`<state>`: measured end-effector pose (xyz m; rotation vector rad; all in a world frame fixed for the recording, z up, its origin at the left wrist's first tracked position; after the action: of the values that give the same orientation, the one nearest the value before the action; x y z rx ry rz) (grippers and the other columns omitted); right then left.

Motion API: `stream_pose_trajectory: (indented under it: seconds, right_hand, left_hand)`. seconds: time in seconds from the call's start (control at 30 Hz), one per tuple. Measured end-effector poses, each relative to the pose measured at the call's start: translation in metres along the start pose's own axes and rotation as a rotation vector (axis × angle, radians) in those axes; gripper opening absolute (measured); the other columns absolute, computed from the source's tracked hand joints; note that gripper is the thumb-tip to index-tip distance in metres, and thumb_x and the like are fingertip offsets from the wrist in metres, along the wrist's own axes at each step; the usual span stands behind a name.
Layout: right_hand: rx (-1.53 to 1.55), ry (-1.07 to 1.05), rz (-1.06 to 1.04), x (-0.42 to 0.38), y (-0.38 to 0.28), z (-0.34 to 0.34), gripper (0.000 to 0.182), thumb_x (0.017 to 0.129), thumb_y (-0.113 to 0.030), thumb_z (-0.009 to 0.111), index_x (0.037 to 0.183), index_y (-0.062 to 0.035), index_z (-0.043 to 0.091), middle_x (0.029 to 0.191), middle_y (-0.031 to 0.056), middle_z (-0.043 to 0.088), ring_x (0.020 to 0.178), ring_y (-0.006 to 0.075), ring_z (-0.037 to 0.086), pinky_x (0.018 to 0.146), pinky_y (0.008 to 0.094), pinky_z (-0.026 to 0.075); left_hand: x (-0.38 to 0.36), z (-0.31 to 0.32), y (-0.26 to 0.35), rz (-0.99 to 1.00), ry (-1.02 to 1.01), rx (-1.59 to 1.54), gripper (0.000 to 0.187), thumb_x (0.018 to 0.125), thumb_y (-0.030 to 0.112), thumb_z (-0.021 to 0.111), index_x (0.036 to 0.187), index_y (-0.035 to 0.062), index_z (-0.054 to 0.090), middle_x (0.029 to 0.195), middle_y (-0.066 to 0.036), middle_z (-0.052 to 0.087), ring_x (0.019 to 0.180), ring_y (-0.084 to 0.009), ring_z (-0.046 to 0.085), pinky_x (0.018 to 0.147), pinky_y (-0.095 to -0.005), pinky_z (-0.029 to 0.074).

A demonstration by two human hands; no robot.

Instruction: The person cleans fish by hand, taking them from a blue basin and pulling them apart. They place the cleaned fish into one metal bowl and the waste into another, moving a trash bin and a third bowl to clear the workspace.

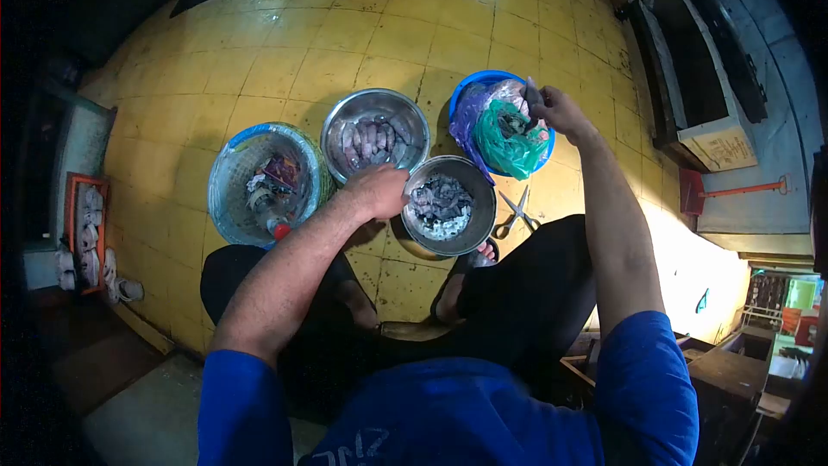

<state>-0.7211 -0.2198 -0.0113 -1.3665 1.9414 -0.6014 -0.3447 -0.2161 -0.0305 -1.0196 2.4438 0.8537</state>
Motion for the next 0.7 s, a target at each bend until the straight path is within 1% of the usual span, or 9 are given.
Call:
stream_pose_trajectory:
  seconds: [0.17,0.27,0.3,0.37,0.4,0.47,0.57,0.6,0.7]
  right_hand:
    - [-0.053,-0.086,-0.092,-0.042,-0.042,0.018,0.031,0.089,-0.015,0.064,0.116,-0.0013,0.056,0.093,0.0126,0.065,0.079,0.0183,0.063,0.072,0.0340,0.050]
    - [-0.098,-0.446,-0.134,-0.056,-0.059,0.053,0.025,0.093,-0.013,0.061,0.115,-0.0030,0.054,0.091,0.0090,0.061,0.085,0.0171,0.060,0.075,0.0339,0.050]
    - [-0.303,-0.366,-0.470,-0.063,-0.068,0.062,0.022,0.092,-0.012,0.062,0.112,-0.0039,0.056,0.089,0.0080,0.061,0.080,0.0154,0.060,0.070,0.0328,0.051]
    - [-0.184,-0.587,-0.398,-0.064,-0.075,0.091,0.020,0.092,-0.013,0.062,0.109,-0.0038,0.057,0.088,0.0070,0.061,0.077,0.0147,0.060,0.069,0.0330,0.050]
    - [-0.179,-0.586,-0.398,-0.068,-0.085,0.100,0.020,0.092,-0.013,0.062,0.109,-0.0038,0.057,0.088,0.0070,0.061,0.077,0.0147,0.060,0.069,0.0330,0.050]
    - [-0.153,-0.730,-0.353,-0.076,-0.098,0.120,0.024,0.091,-0.015,0.065,0.110,-0.0031,0.055,0.087,0.0066,0.062,0.074,0.0144,0.060,0.067,0.0331,0.050]
    - [-0.075,-0.612,-0.475,-0.073,-0.099,0.141,0.030,0.089,-0.016,0.068,0.111,-0.0023,0.054,0.086,0.0065,0.061,0.071,0.0147,0.060,0.065,0.0330,0.050]
    - [-0.046,-0.612,-0.366,-0.073,-0.097,0.144,0.034,0.087,-0.017,0.071,0.110,-0.0015,0.052,0.083,0.0060,0.060,0.068,0.0144,0.060,0.063,0.0329,0.050]
    - [-0.133,-0.555,-0.404,-0.068,-0.092,0.146,0.030,0.086,-0.018,0.072,0.103,-0.0017,0.054,0.081,0.0050,0.060,0.067,0.0138,0.060,0.060,0.0326,0.049]
  left_hand:
    - [-0.003,-0.010,0.010,0.073,0.143,-0.101,0.048,0.089,0.023,0.062,0.130,0.0032,0.050,0.123,-0.021,0.059,0.116,-0.0347,0.056,0.099,-0.0438,0.046]
    - [-0.002,-0.014,0.014,0.208,0.440,-0.347,0.059,0.089,0.023,0.065,0.139,0.0033,0.040,0.129,-0.023,0.056,0.121,-0.0344,0.055,0.101,-0.0429,0.045]
    - [-0.003,-0.013,0.016,0.206,0.436,-0.343,0.059,0.089,0.023,0.065,0.139,0.0033,0.040,0.129,-0.023,0.056,0.121,-0.0344,0.055,0.101,-0.0429,0.045]
    - [-0.004,-0.013,0.022,0.279,0.508,-0.361,0.065,0.088,0.025,0.067,0.141,0.0015,0.038,0.127,-0.025,0.056,0.120,-0.0351,0.055,0.101,-0.0429,0.045]
    - [-0.004,-0.013,0.024,0.278,0.504,-0.357,0.065,0.088,0.025,0.067,0.141,0.0015,0.038,0.127,-0.025,0.056,0.120,-0.0351,0.055,0.101,-0.0429,0.045]
    - [-0.005,-0.009,0.030,0.309,0.410,-0.301,0.068,0.087,0.026,0.069,0.141,-0.0002,0.036,0.130,-0.026,0.053,0.120,-0.0360,0.055,0.100,-0.0430,0.046]
    - [-0.005,0.000,0.032,0.232,0.255,-0.389,0.069,0.086,0.026,0.071,0.139,-0.0021,0.037,0.128,-0.026,0.054,0.119,-0.0373,0.055,0.100,-0.0434,0.045]
    - [-0.003,0.004,0.031,0.247,0.299,-0.366,0.062,0.088,0.025,0.069,0.136,-0.0026,0.041,0.123,-0.025,0.056,0.116,-0.0387,0.056,0.099,-0.0448,0.045]
    - [0.003,0.014,0.030,0.374,0.419,-0.277,0.050,0.091,0.023,0.063,0.129,-0.0038,0.046,0.117,-0.026,0.059,0.113,-0.0405,0.057,0.097,-0.0456,0.045]
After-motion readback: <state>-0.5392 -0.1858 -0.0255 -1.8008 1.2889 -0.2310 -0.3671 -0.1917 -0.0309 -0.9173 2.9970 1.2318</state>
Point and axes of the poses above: each hand's wrist, its own x-axis towards the middle knuckle, its own z-axis out of the palm, y = z × x, the point moved 3 cm from there along x, towards the middle knuckle
